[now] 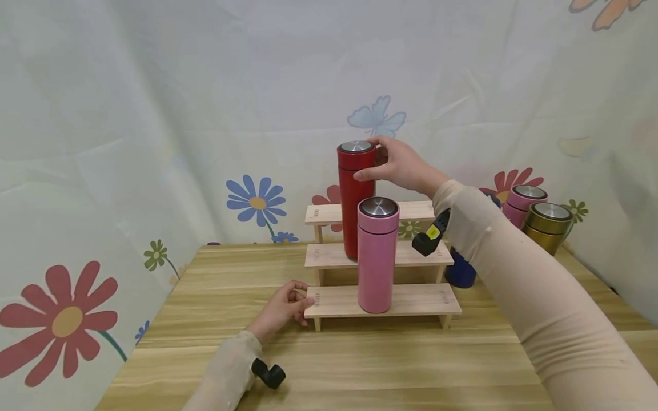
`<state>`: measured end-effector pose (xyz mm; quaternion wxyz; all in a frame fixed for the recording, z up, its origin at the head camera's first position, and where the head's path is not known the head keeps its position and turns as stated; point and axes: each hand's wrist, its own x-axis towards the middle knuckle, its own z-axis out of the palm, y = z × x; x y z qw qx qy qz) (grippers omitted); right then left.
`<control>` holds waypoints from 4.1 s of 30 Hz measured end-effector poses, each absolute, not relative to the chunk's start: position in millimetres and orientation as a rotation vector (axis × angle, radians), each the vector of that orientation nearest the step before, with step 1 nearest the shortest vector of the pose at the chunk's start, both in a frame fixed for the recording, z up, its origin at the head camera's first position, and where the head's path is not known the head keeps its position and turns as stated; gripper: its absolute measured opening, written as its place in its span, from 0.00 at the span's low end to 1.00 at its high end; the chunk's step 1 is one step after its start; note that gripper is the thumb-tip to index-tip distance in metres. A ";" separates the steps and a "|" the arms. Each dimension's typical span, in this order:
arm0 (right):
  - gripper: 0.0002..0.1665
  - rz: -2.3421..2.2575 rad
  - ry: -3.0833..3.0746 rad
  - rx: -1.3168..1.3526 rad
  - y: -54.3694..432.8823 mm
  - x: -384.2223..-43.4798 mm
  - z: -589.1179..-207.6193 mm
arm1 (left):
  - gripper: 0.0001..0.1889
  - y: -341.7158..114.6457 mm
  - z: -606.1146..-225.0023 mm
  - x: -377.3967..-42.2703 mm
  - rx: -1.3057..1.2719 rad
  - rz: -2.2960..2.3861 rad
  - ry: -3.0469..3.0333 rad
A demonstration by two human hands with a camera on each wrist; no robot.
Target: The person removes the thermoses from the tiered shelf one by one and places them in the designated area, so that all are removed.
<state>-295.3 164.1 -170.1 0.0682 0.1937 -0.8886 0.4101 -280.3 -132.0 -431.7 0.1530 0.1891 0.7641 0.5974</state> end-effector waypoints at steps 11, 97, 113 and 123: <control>0.42 1.202 -2.676 0.536 180.0 -292.0 -162.2 | 0.23 -134.0 -432.7 -282.0 0.556 1.715 2.181; 0.45 0.867 -2.656 0.084 335.6 -185.7 -207.1 | 0.26 -145.6 -428.1 -283.5 0.532 1.711 2.143; 0.48 0.914 -2.697 0.060 337.8 -183.2 -248.3 | 0.26 -146.2 -429.6 -284.4 0.544 1.712 2.157; 0.50 0.937 -2.703 0.059 334.4 -182.9 -271.8 | 0.26 -146.7 -429.4 -284.0 0.536 1.722 2.141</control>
